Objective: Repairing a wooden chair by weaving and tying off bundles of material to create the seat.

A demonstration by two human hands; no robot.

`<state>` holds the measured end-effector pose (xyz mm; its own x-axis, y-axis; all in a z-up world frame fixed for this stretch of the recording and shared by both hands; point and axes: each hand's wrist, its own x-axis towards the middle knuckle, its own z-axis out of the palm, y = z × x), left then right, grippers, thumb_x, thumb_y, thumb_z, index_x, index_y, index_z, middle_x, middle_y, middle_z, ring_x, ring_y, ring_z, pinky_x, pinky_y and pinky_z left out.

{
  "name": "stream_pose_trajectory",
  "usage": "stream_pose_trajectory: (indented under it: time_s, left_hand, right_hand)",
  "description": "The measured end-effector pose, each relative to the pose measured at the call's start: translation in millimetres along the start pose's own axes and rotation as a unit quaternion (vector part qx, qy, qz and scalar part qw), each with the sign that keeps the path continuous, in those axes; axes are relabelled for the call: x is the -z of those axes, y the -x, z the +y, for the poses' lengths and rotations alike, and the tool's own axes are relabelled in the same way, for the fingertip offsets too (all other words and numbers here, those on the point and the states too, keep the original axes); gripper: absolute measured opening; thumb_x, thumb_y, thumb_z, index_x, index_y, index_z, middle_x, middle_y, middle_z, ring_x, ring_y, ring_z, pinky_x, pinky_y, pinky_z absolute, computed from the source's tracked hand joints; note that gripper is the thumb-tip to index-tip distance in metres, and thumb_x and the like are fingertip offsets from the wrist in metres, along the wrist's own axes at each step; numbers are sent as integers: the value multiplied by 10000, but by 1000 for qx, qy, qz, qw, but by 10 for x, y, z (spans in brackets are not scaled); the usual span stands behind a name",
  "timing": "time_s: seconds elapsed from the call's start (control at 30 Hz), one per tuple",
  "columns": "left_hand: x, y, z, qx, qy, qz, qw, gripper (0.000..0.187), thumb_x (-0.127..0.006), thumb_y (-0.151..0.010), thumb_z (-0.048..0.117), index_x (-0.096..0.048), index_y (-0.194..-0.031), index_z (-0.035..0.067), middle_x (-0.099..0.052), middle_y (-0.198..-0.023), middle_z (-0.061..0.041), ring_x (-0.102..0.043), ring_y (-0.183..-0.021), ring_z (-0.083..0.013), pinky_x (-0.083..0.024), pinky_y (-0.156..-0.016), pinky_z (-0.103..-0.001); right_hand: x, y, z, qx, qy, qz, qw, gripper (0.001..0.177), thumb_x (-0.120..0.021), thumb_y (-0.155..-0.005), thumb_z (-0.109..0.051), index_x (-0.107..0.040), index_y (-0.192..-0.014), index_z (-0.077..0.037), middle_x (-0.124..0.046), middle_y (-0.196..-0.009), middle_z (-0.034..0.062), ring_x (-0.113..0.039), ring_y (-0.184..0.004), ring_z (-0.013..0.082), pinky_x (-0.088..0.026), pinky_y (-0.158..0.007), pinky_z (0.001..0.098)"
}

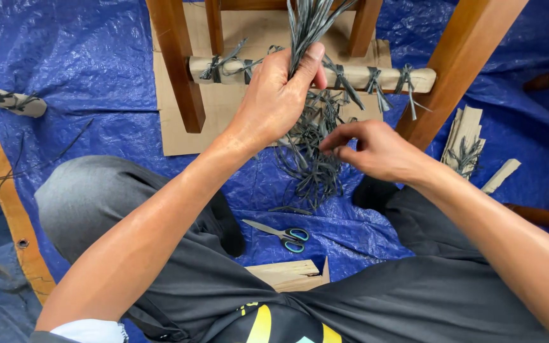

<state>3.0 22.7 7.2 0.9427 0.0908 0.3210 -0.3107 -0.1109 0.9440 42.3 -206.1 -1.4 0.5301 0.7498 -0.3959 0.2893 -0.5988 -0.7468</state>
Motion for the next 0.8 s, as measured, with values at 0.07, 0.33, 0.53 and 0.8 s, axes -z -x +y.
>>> stream_pose_trajectory:
  time_s: [0.07,0.33,0.53,0.8]
  left_hand:
    - [19,-8,53,47,-22,0,999,536,-475,-1109,472,-657,-842,45,-631,-749,31,-591,-734,-102,-502,-680,-315]
    - [61,29,-37,210,38,14,977,486,-505,-1064,464,-655,-822,71,-453,-683,52,-405,-633,-89,-349,-568,-307]
    - [-27,27,198,217,91,-12,972,486,-540,-1044,508,-732,-940,74,-565,-749,84,-459,-666,-45,-420,-593,-254]
    - [-115,107,113,123,195,-83,970,453,-649,-1052,497,-753,-1080,58,-677,-859,82,-609,-776,-20,-523,-682,-247]
  right_hand:
    - [140,157,-261,-23,-16,28,999,225,-621,-905,-45,-751,-1087,-68,-803,-985,55,-746,-950,143,-570,-838,309]
    - [235,354,-558,103,-234,179,950,156,-603,-1048,-37,-634,-1188,25,-698,-1042,83,-694,-970,126,-591,-907,292]
    - [176,343,-645,170,-222,289,916,103,-579,-1116,38,-585,-1219,31,-699,-1156,95,-698,-1015,140,-590,-933,292]
    - [-42,223,-690,180,-145,231,945,129,-610,-1059,18,-600,-1187,34,-694,-1117,81,-701,-991,137,-606,-913,282]
